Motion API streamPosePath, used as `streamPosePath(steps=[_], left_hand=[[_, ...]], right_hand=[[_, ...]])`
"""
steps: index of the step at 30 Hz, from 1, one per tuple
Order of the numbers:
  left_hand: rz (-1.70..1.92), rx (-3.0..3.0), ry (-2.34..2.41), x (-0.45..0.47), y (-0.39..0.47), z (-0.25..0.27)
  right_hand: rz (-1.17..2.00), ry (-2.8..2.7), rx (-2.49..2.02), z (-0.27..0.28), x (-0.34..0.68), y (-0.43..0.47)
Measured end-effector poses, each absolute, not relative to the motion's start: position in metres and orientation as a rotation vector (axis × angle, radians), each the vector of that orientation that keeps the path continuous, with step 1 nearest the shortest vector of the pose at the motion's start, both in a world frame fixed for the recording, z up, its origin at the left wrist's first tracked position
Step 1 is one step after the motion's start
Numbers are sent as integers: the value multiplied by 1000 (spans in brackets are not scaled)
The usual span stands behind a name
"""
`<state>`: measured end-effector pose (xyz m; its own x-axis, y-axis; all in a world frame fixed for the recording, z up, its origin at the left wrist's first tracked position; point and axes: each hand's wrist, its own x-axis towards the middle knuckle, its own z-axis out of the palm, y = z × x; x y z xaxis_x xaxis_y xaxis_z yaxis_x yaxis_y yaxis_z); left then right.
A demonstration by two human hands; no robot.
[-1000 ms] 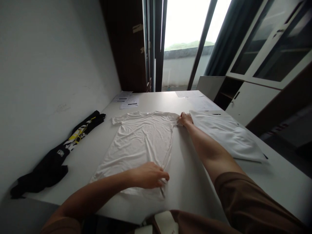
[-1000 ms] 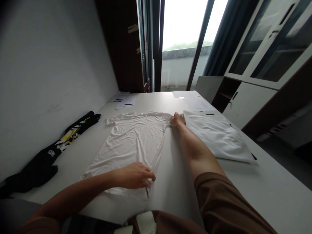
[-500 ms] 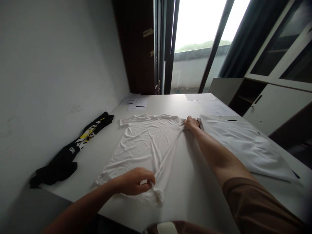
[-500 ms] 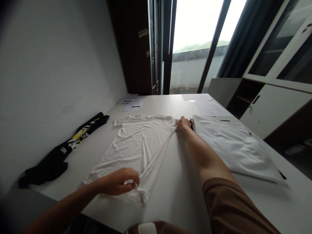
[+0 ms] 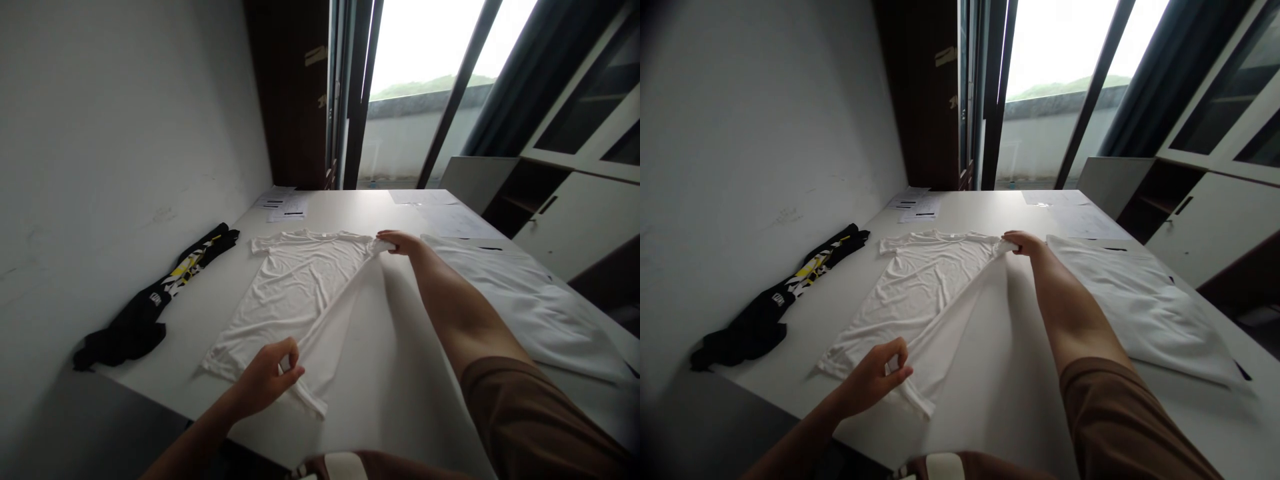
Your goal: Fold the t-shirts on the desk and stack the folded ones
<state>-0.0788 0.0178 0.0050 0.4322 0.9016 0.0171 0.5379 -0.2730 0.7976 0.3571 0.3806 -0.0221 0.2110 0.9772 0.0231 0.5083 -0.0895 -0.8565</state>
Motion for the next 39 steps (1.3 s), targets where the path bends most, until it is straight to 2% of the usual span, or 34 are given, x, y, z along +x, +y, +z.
streamPosePath(steps=[7,16,23,29,32,39], left_hand=[[559,1928,1139,-76,-8,-4],[862,2025,1195,-89,-7,-12],[808,2050,1279,-103,-10,-14],[724,2175,1444,-112,-2,-24],[705,2217,1544,-116,2,-30],[799,2277,1625,-117,8,-43]], right_hand=[[1132,-1097,-1447,-8,319,404],[1049,-968,-1394,13,201,435],[1159,-897,-1383,-12,131,447],[1314,-1190,-1221,-45,91,429],[1149,-1380,-1325,-56,87,418],[380,-1601,-1767,-78,125,388]])
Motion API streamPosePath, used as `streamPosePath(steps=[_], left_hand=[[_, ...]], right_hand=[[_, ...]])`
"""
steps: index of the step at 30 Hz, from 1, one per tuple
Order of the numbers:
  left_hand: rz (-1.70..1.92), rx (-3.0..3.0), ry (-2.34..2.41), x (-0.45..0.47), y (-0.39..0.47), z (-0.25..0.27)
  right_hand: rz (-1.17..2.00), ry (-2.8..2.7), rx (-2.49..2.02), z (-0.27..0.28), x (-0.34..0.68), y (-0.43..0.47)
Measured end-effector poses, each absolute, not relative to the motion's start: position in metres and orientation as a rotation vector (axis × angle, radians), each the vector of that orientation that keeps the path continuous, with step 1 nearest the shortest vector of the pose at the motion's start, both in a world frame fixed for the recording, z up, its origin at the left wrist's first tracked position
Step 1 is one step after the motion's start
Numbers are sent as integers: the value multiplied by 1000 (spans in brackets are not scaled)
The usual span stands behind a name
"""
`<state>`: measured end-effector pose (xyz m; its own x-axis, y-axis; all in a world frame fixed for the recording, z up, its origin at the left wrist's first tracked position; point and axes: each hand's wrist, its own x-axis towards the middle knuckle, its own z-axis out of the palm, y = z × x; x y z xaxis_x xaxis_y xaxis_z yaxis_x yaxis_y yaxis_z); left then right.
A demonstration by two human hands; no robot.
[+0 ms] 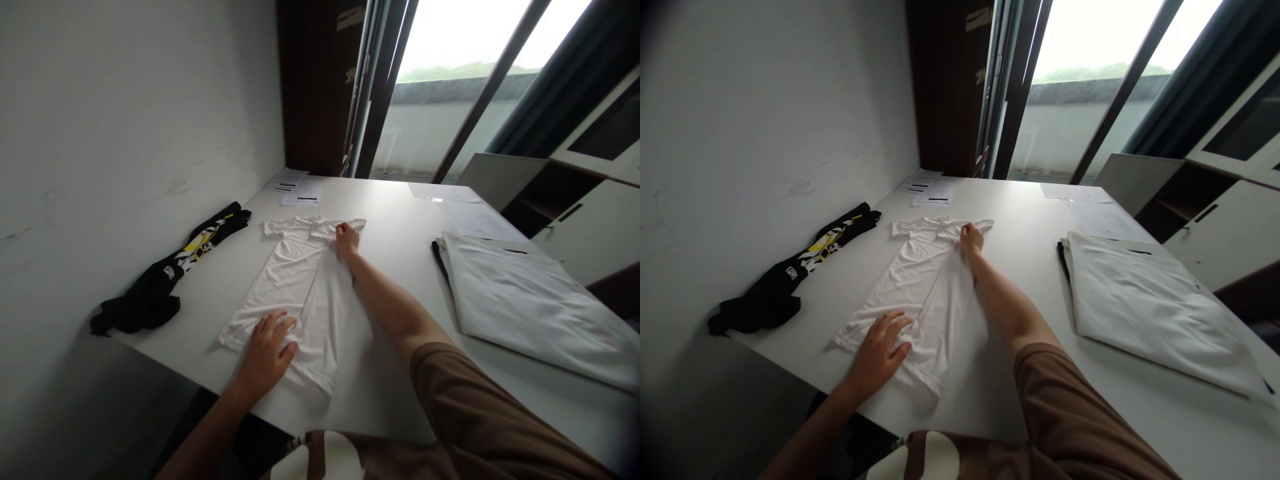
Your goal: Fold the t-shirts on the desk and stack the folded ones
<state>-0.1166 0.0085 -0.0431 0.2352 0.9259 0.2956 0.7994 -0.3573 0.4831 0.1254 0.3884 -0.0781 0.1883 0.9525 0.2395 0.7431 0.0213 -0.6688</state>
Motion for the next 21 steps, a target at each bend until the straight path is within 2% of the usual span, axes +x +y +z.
streamPosePath(steps=[4,12,21], left_hand=[[679,2411,1464,-117,7,-44],[273,2522,1196,-104,-3,-30],[241,2570,1160,-96,-14,-29]], right_hand=[[199,-1632,-1884,-87,145,386],[190,-1971,-1950,-100,161,401],[156,-2057,-2029,-104,170,401]])
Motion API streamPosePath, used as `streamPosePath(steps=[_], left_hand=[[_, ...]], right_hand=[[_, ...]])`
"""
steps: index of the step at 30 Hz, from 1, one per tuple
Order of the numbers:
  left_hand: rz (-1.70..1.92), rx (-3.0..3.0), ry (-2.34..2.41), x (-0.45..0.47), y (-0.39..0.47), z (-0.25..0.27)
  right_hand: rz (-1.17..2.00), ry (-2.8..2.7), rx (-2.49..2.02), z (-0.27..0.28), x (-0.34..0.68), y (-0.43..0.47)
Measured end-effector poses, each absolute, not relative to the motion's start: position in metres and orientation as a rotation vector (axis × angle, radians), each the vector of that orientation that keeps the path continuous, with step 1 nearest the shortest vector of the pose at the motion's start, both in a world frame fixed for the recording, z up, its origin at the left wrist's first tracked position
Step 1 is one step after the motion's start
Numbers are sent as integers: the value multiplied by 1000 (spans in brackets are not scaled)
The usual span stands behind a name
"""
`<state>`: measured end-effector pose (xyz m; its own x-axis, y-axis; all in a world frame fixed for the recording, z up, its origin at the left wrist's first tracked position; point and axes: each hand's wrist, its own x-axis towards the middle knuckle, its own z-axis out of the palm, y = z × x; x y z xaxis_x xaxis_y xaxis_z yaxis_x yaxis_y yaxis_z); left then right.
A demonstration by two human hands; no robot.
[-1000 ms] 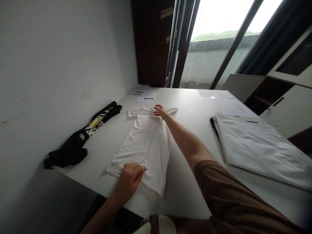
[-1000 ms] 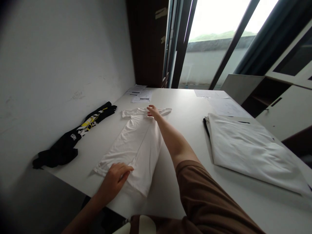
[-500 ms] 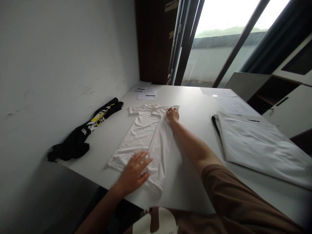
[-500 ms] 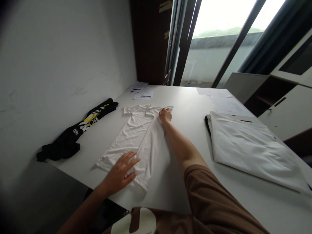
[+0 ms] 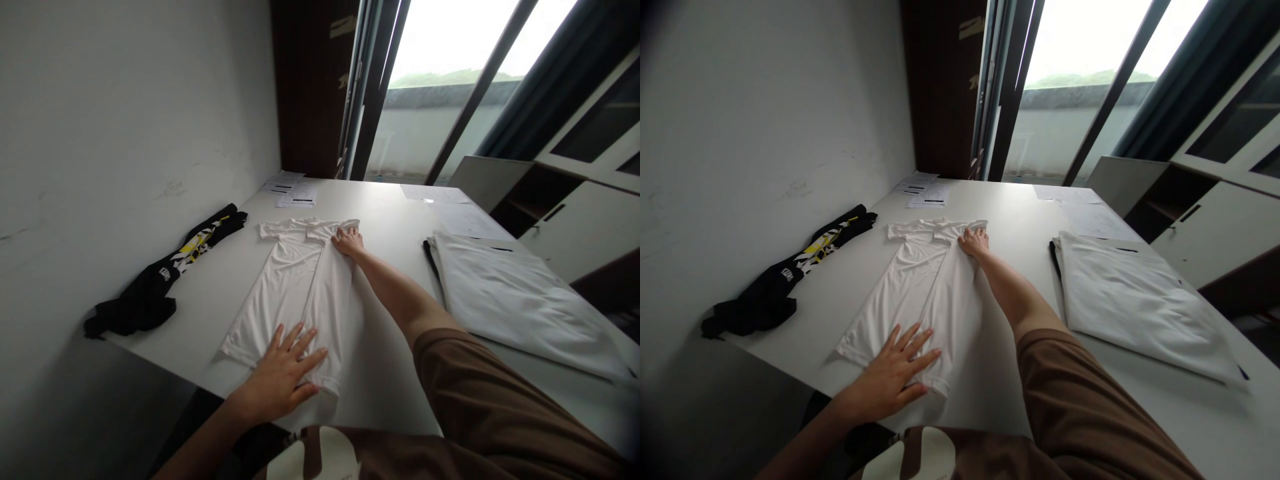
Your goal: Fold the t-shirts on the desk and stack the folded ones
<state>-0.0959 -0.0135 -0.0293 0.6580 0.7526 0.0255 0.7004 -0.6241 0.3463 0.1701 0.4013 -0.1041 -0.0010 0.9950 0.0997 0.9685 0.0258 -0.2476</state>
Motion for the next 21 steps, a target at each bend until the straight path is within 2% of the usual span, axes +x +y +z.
streamPosePath(steps=[5,14,18,21], left_hand=[[196,2617,1126,-102,-16,-27],[440,2500,1266,-101,-16,-35],[572,2379,1333,-102,-12,-39],[645,2311,1343,-103,-10,-42]], right_hand=[[214,-1978,-2139,-98,183,413],[235,-1907,-2195,-88,194,421],[83,-2037,-1949,-80,167,413],[137,-2232,-1717,-78,146,401]])
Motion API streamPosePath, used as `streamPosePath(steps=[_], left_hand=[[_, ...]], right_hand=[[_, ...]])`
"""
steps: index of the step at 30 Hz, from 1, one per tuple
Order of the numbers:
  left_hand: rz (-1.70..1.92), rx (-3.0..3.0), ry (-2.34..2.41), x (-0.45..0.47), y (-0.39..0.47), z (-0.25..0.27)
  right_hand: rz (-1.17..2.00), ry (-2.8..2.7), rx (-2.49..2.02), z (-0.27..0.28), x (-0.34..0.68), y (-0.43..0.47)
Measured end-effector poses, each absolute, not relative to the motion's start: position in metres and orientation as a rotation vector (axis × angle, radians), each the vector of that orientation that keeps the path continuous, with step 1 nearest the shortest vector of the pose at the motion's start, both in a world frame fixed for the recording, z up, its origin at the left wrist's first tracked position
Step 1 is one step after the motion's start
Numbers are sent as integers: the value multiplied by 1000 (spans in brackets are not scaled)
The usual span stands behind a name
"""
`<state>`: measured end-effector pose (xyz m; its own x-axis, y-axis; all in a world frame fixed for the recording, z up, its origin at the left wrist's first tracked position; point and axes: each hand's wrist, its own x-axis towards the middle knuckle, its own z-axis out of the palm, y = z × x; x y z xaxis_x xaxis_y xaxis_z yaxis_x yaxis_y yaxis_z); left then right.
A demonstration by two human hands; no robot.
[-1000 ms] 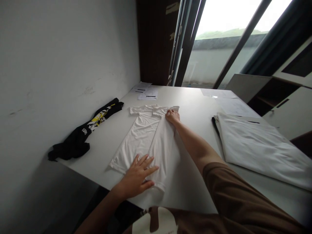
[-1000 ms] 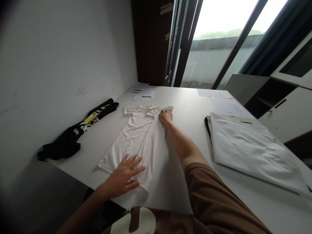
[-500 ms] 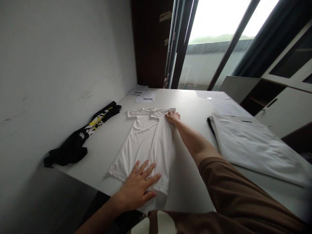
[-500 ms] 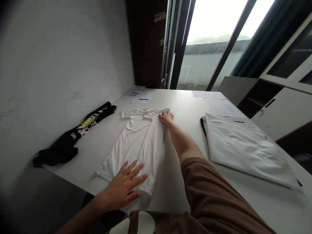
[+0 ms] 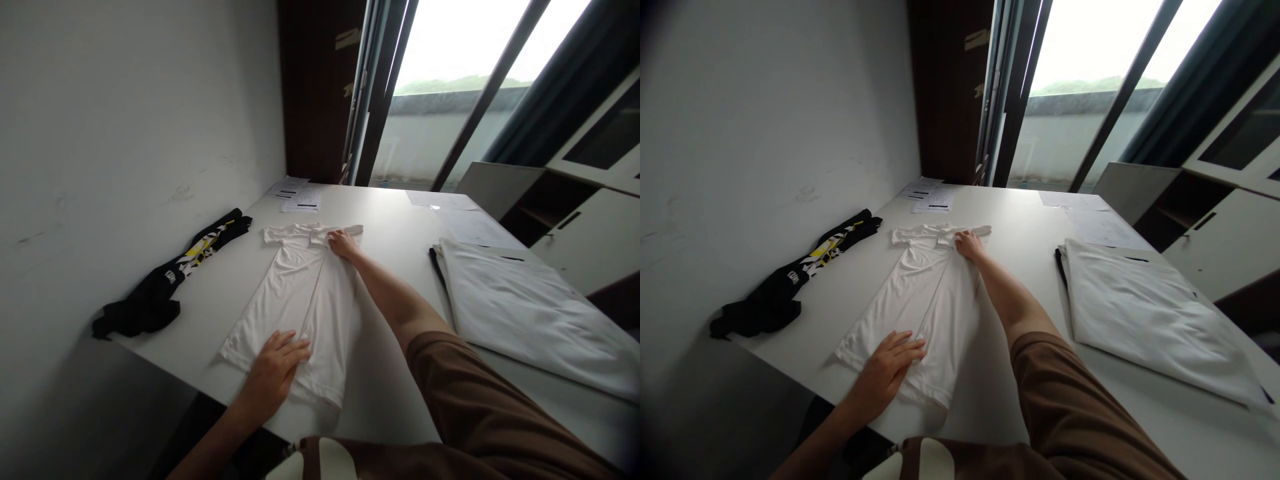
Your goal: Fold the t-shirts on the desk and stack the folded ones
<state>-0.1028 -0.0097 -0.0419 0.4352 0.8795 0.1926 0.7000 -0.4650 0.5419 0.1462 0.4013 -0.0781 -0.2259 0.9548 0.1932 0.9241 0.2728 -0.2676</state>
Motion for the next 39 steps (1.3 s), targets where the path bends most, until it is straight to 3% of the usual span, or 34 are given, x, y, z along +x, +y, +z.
streamPosePath(steps=[7,14,19,32,39], left_hand=[[698,2115,1300,-107,-7,-36],[515,2160,1177,-108,-10,-25],[392,2209,1136,-111,-11,-20],[504,2168,1157,-111,-10,-28],[538,2148,1159,-110,-11,-27]], right_hand=[[95,-2154,-1808,-66,131,396],[250,-2137,-1952,-56,116,408],[109,-2034,-1983,-60,112,412],[150,-2017,-1945,-62,94,412],[-29,-2219,-1804,-66,87,407]])
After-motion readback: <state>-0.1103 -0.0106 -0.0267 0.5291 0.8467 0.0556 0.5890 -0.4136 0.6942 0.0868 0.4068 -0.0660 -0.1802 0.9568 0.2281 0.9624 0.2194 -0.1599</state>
